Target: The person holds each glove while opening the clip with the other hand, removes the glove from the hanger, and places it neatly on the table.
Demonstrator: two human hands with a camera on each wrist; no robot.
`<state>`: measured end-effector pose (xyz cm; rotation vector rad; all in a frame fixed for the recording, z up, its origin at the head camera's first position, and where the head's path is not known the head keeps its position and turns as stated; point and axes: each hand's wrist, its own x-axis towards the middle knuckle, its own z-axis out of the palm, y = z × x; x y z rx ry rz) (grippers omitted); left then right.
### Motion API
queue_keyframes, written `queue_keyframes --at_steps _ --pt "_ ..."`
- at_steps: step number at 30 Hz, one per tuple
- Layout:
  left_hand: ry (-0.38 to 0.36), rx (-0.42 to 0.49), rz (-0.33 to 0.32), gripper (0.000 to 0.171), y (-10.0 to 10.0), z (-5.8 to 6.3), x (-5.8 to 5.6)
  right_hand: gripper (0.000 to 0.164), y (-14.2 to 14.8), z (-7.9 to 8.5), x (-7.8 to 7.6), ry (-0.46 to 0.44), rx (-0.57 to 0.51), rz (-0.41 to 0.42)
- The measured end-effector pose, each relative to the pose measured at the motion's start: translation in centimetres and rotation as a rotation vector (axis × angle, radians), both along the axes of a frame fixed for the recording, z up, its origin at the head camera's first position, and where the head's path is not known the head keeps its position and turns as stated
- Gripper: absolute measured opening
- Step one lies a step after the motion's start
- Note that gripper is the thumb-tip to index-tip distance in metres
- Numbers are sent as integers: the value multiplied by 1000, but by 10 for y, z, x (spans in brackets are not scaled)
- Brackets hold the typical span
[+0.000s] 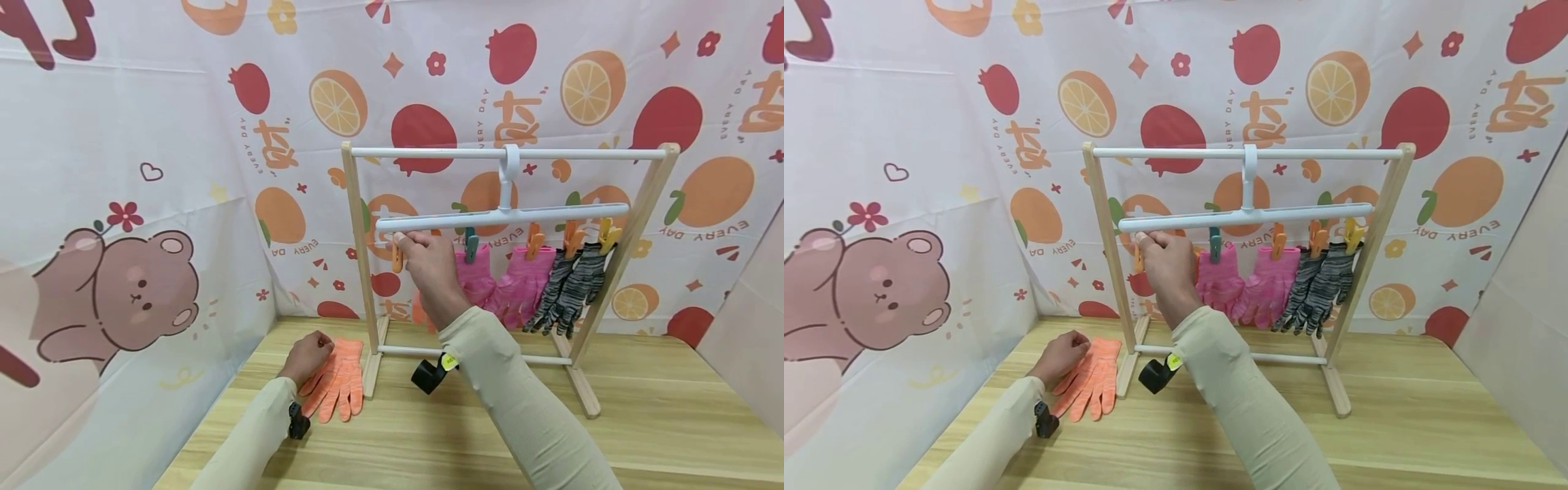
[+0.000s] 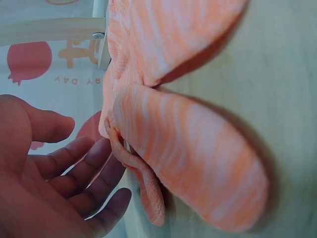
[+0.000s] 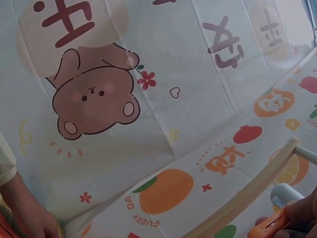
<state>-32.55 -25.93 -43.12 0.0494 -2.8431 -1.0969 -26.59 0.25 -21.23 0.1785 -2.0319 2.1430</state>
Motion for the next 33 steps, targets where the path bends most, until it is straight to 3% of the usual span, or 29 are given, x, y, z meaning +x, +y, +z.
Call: queue_keyframes --at_steps 10,18,27,33 --pt "31 11 -13 24 10 10 6 26 0 -1 0 -6 -14 13" --pt "166 40 -116 19 50 42 20 26 0 0 1 -6 -5 18" --pt "322 120 -245 17 103 92 44 29 -4 3 5 -4 9 23" --pt "420 96 -256 27 128 108 43 29 -5 2 8 18 21 24"
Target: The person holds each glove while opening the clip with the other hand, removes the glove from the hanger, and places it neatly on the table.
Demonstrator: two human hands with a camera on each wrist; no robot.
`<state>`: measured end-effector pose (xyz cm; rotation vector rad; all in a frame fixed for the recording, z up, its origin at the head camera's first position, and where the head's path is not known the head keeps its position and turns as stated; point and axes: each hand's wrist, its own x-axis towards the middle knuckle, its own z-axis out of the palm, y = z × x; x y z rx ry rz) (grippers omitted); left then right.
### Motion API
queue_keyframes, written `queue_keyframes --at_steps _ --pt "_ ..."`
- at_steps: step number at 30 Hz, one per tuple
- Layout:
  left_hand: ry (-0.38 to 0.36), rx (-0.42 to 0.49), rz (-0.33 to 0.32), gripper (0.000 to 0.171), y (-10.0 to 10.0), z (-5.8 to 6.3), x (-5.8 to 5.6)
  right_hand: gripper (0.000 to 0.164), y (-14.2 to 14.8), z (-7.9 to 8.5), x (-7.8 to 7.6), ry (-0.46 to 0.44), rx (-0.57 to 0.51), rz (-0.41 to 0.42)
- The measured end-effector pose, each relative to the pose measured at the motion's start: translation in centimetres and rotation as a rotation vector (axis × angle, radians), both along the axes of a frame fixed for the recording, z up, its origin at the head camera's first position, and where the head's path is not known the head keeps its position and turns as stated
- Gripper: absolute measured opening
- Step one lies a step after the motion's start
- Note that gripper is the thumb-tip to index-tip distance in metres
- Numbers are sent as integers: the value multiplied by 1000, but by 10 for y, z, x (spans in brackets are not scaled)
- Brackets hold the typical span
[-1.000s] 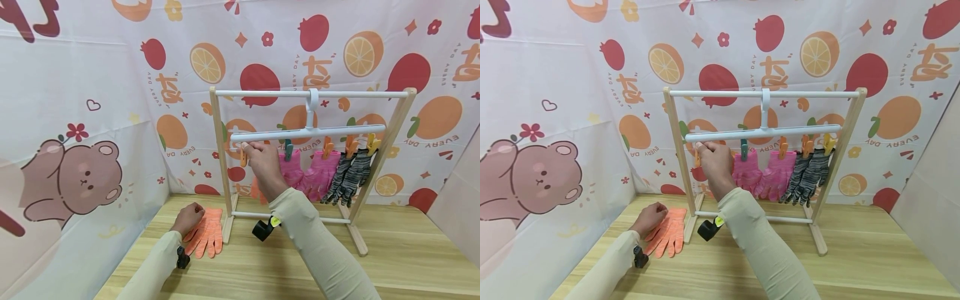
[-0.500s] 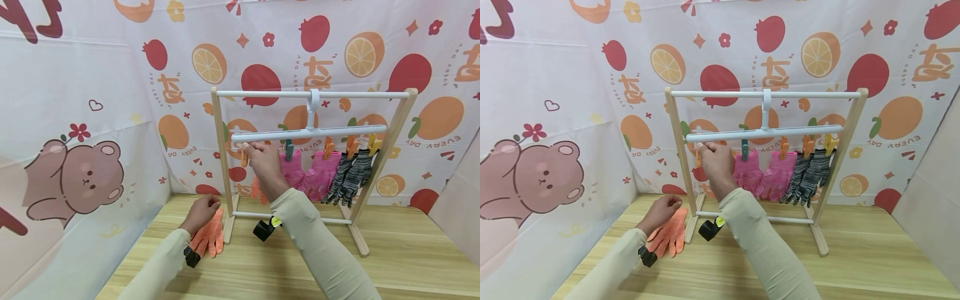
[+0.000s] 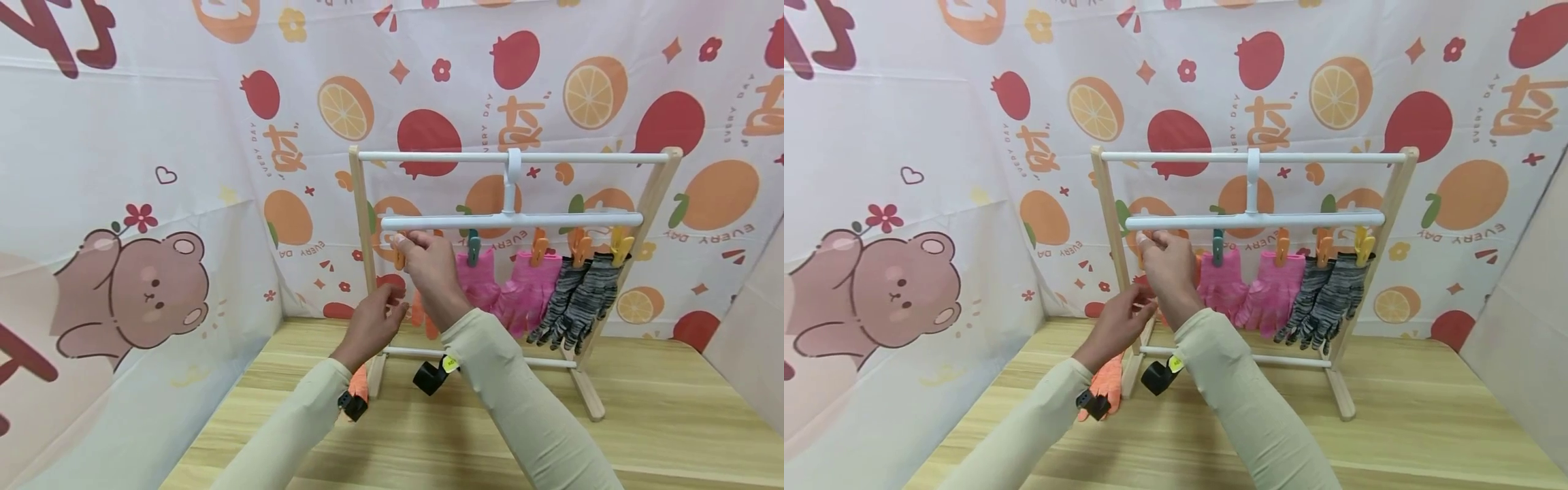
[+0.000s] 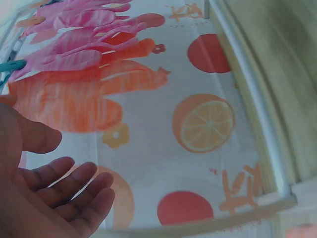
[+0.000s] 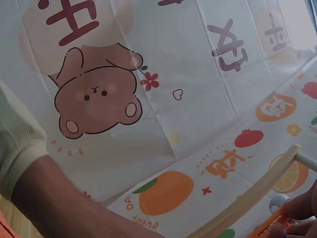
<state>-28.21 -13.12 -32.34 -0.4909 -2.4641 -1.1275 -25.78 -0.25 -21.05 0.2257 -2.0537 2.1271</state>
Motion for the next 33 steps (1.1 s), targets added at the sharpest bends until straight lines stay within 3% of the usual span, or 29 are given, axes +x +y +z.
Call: queue_keyframes --at_steps 7,12,20,27,33 --pt "-2 89 -23 43 21 8 -8 33 -1 1 1 -25 -5 6" --pt "-26 124 -60 50 26 13 -8 35 -1 1 1 -36 -21 17" --pt "10 160 -73 42 32 20 -5 36 -1 1 1 -11 -42 5" --pt "53 206 -29 27 37 28 -6 36 -1 4 2 -8 -62 -2" --pt "65 221 2 25 37 30 -7 32 2 5 5 31 -47 -46"
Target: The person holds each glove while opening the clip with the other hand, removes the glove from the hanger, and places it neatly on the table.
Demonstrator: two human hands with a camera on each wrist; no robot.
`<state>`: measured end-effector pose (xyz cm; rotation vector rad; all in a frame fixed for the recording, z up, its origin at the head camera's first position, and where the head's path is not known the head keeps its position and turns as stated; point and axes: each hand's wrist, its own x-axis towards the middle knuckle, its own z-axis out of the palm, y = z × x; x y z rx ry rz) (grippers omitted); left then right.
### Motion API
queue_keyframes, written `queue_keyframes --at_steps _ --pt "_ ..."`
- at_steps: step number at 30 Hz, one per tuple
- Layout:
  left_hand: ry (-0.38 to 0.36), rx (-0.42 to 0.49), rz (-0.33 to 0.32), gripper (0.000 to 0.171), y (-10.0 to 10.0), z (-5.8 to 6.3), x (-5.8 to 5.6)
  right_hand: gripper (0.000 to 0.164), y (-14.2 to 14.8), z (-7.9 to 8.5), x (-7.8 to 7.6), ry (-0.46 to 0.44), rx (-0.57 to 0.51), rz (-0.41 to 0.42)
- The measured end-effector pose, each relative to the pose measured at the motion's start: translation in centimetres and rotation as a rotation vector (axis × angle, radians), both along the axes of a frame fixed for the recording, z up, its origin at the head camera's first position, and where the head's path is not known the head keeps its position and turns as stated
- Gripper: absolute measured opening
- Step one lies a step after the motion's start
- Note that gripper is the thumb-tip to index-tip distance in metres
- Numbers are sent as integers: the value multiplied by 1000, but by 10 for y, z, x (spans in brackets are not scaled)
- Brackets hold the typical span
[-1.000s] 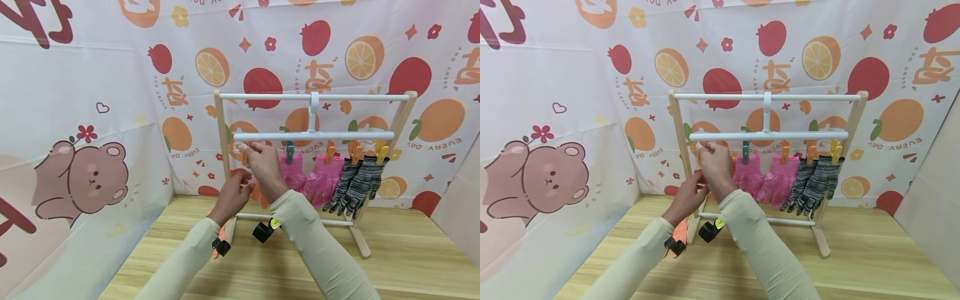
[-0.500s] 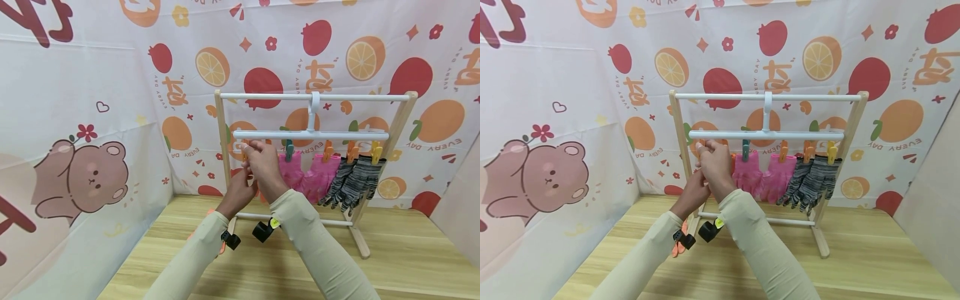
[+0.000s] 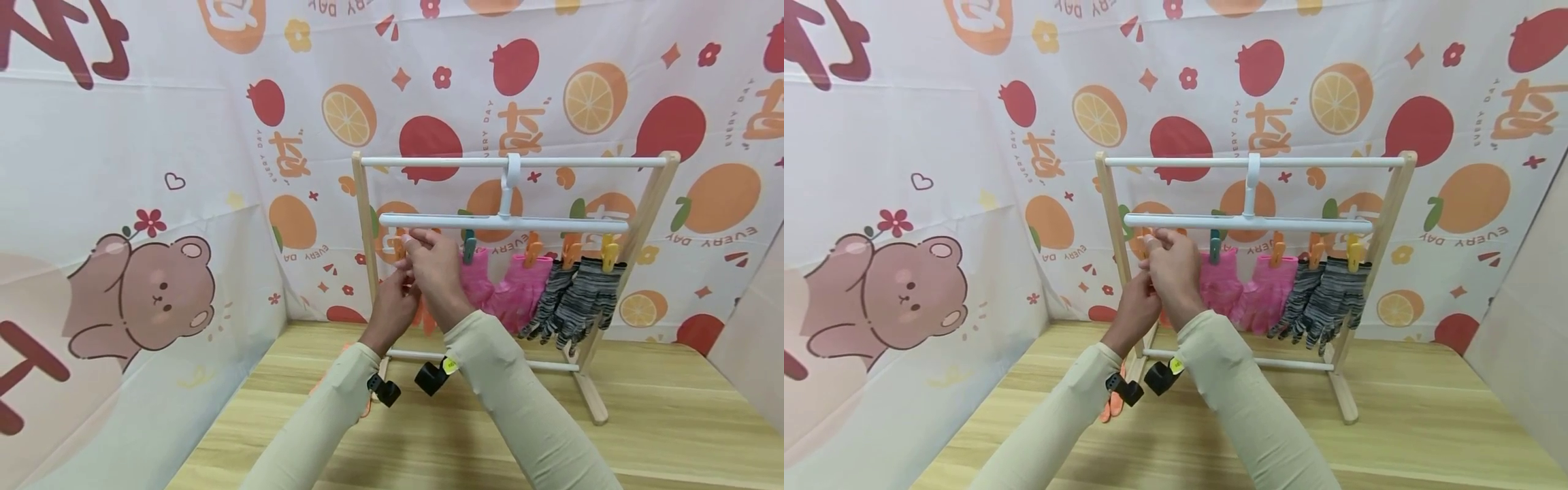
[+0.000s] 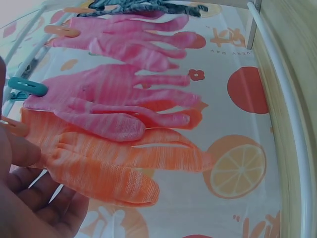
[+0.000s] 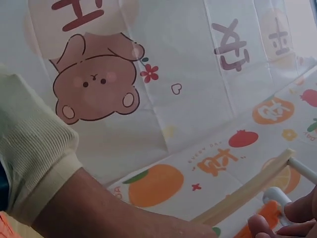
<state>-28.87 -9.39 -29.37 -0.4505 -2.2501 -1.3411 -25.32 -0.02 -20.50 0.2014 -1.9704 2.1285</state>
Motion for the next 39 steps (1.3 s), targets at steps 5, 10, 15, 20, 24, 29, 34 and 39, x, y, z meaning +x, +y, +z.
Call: queue_keyframes --at_steps 5,10,15,20,24,29,34,39 --pt "25 2 11 16 -1 1 0 22 9 3 4 95 28 -56" --pt "49 15 16 12 0 1 -1 20 23 10 9 196 54 -108" --pt "50 10 29 14 0 2 0 21 37 11 10 205 74 -170" --pt "52 8 42 14 -1 1 0 22 45 7 11 197 160 -226" --pt "56 24 37 16 -2 0 1 28 47 6 10 159 291 -234" --pt "53 39 33 18 -1 0 1 45 48 4 5 78 335 -113" --pt "47 34 35 15 -2 0 2 55 48 1 -2 5 262 17" --pt "32 33 31 14 -4 1 2 57 47 0 -7 7 274 45"
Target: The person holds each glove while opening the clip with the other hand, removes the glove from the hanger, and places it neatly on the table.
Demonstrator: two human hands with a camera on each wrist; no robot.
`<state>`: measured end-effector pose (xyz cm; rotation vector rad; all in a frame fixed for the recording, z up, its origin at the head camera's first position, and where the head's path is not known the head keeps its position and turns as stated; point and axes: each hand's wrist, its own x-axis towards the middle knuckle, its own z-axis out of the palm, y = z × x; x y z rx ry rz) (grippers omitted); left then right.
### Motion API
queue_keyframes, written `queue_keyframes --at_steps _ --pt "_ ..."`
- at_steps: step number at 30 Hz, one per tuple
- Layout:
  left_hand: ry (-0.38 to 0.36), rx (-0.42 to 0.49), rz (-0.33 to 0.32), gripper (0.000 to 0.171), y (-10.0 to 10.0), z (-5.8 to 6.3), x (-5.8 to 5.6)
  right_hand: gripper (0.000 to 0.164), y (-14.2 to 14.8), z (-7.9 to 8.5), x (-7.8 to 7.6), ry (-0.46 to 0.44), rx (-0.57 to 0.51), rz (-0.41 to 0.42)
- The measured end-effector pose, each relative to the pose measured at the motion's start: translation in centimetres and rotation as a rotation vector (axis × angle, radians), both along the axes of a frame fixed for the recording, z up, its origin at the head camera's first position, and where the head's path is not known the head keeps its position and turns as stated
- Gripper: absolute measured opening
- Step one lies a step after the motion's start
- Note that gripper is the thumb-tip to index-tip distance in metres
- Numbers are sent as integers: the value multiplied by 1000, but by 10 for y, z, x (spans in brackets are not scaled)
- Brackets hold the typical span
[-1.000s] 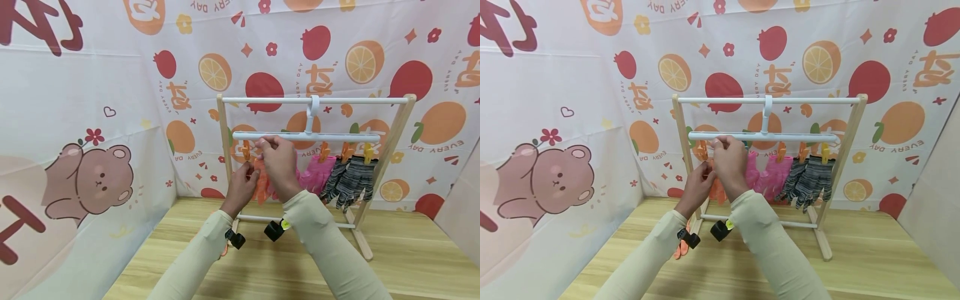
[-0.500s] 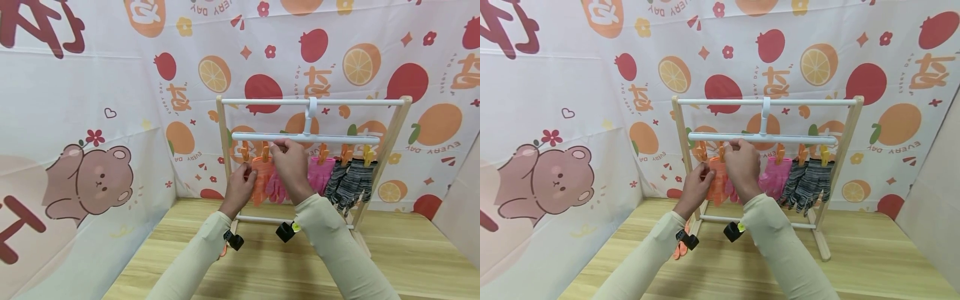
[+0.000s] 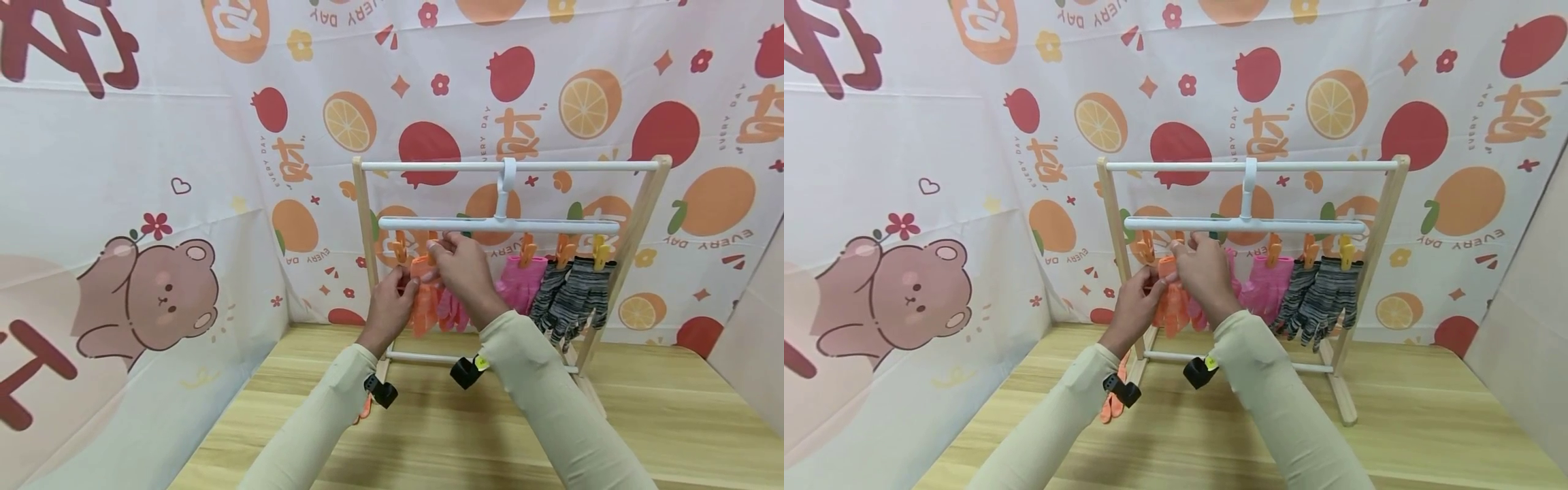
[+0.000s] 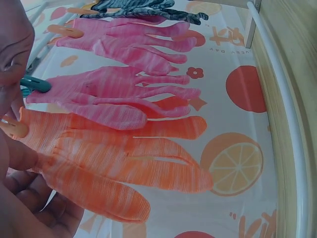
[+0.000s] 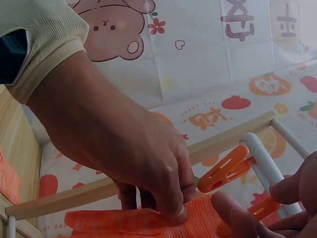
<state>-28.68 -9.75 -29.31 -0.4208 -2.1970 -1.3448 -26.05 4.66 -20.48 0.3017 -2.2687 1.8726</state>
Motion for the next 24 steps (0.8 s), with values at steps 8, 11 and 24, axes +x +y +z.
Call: queue_keyframes --at_steps 8,11,24 --pt "9 -13 2 11 0 1 1 55 1 -3 -6 -15 -51 54" --pt "16 -19 -2 10 0 2 0 53 0 -5 -7 -15 -101 72" --pt "14 -34 -8 11 -1 2 1 35 -2 -5 -7 -21 -194 70"
